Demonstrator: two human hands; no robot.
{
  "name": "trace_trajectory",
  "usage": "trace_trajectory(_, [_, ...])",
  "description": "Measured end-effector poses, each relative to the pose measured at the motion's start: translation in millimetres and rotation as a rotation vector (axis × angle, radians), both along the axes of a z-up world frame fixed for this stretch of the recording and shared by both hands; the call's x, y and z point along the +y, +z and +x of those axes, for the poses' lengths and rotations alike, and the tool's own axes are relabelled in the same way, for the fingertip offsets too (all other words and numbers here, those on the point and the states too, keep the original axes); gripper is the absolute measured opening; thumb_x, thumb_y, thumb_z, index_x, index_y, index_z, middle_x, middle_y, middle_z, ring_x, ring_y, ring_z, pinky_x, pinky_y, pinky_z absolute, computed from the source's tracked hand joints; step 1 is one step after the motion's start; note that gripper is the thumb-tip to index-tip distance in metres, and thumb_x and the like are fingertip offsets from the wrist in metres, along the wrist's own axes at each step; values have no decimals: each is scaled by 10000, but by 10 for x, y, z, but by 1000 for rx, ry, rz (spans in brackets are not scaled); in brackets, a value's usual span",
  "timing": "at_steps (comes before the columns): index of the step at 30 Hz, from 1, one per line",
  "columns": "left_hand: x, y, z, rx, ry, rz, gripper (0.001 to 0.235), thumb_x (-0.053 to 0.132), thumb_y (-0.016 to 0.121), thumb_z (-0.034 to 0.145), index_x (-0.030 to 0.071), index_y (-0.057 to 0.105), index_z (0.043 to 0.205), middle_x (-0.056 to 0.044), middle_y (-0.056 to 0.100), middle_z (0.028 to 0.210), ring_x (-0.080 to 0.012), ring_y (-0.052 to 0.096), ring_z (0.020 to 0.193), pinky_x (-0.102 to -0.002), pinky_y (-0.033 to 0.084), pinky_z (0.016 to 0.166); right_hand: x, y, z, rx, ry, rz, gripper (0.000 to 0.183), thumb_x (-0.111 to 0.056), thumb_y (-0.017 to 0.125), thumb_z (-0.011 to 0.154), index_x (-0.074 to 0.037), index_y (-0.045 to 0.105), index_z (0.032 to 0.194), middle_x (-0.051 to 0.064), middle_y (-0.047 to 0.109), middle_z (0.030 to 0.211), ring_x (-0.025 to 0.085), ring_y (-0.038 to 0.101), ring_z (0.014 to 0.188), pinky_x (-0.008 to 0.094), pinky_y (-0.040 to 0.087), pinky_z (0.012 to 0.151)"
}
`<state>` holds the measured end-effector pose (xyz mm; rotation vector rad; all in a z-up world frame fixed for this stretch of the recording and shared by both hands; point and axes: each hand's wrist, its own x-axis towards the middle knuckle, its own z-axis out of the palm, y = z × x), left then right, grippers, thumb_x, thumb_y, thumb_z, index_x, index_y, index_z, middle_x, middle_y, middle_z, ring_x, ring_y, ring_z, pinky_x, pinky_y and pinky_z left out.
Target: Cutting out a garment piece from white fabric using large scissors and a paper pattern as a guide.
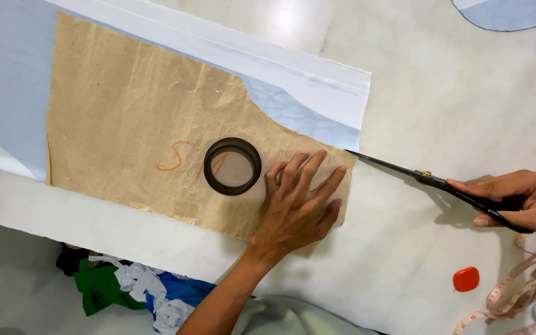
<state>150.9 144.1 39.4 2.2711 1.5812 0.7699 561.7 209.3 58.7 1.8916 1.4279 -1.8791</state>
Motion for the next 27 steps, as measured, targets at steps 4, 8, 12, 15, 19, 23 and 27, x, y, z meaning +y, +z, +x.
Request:
trace_trajectory(4, [-1, -5, -5, 0, 5, -1, 340, 315, 585, 958, 188, 699, 1252, -128, 585, 1400, -317, 564, 1265, -484, 386, 1000, -38, -96, 152, 54, 184, 213, 767, 64, 918, 596, -104, 788, 1332, 61, 736, 718, 209, 367, 570, 370, 311, 470])
trace_trajectory(8, [0, 3, -12, -4, 5, 8, 338, 299, 598, 940, 182, 703, 1240, -128, 588, 1395, -313, 568, 1262, -482, 388, 996, 6, -24, 68, 90, 128, 168, 783, 136, 920, 544, -78, 827, 1291, 115, 416, 588, 253, 294, 574, 400, 242, 505])
trace_trajectory(12, [6, -5, -5, -15, 3, -3, 336, 307, 585, 953, 183, 700, 1243, -128, 586, 1396, -310, 552, 1271, -482, 371, 1010, -3, -88, 21, 53, 153, 185, 805, 109, 942, 538, -93, 809, 1307, 103, 794, 755, 231, 358, 600, 369, 326, 481])
trace_trajectory(15, [-7, -22, 0, -33, 4, -10, 327, 299, 587, 957, 179, 702, 1239, -130, 581, 1401, -311, 549, 1274, -483, 370, 1003, -33, -81, -72, 45, 143, 179, 802, 107, 931, 538, -72, 786, 1307, 113, 880, 923, 233, 377, 622, 368, 326, 488])
trace_trajectory(19, [-7, -28, 1, -22, 19, -3, 337, 300, 618, 929, 191, 708, 1235, -114, 590, 1402, -300, 553, 1276, -471, 376, 1009, -108, -79, -142, -1, 113, 179, 794, 115, 914, 539, -52, 771, 1301, 129, 897, 1076, 239, 456, 656, 380, 352, 525])
trace_trajectory(23, [-9, -28, 7, -28, 19, -9, 340, 301, 622, 930, 195, 711, 1241, -111, 583, 1418, -299, 547, 1282, -473, 379, 1011, -115, 3, -183, 21, 104, 161, 835, 131, 913, 561, -69, 759, 1357, 133, 846, 874, 256, 393, 643, 387, 340, 519])
trace_trajectory(27, [2, -23, 1, -27, 20, -7, 334, 292, 620, 921, 190, 717, 1224, -111, 591, 1394, -295, 552, 1272, -469, 372, 1011, -145, -33, -101, -53, 200, 206, 816, 43, 918, 592, -113, 755, 1376, 102, 731, 752, 238, 432, 653, 410, 362, 560])
